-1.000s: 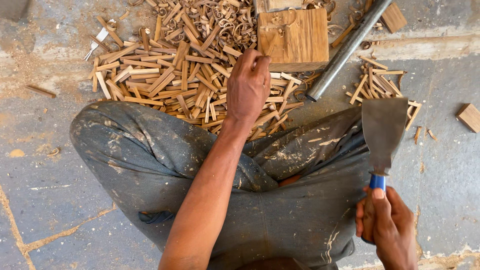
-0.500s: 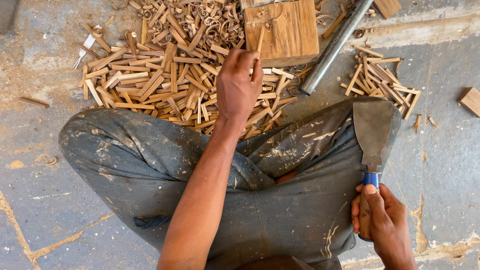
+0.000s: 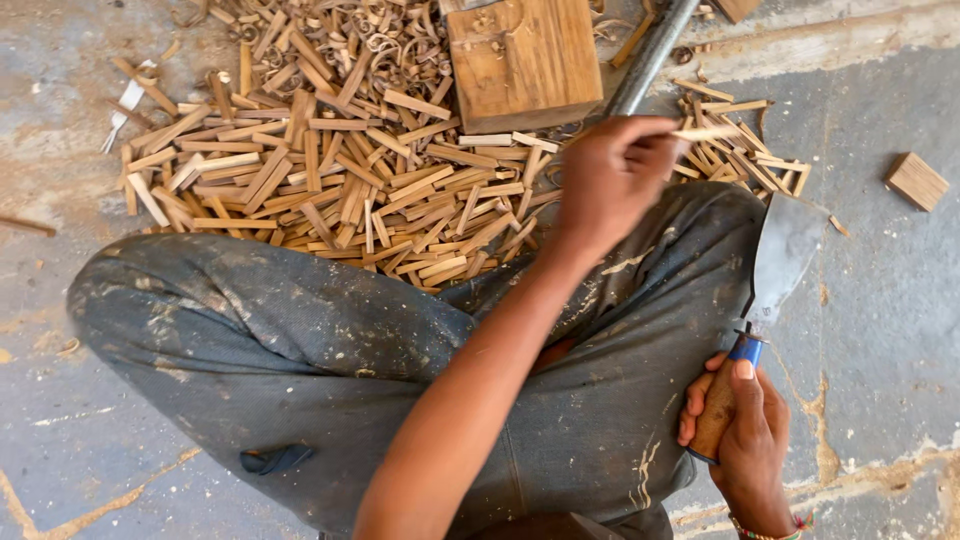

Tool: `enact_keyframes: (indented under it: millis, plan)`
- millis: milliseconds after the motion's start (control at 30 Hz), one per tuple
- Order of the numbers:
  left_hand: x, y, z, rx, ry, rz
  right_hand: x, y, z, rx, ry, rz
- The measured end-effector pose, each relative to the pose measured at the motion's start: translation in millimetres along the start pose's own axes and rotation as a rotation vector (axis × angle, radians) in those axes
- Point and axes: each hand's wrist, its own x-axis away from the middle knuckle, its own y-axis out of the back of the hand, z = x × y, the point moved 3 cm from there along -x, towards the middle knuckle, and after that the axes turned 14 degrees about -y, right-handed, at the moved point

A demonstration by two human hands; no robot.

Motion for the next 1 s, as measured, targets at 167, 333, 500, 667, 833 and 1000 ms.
enact_keyframes:
  millis: [167,333,500,667,833,1000]
  plan:
    - [-13.7,-3.7,0.6,-0.255,-0.094,0.216,1.8,4.9,-3.4,0.031,0.005,-0.023]
    - [-36.6,113.2,-18.3,-0.456,-0.053,0.594,2.3,-2.8,6.6,0.147,-0.042,-0.05]
    - [-44.1,246.0,-71.5,-0.955,0.093,0.668,-2.4,-18.1,37.8,0.498,-0.172,-0.167]
    - [-19.3,269.2,-51.9,-0.971,0.279,0.605,-3.8,-26.7,48.3,0.559,-0.159,-0.182]
    - [-19.5,224.3,3.5,-0.916,0.067,0.686,3.2,-33.8,46.0,0.549,-0.109,-0.278]
    - [-5.6,204.3,43.0,-1.098,-0.221,0.754,5.3,-36.2,45.5,0.518,-0.084,-0.276]
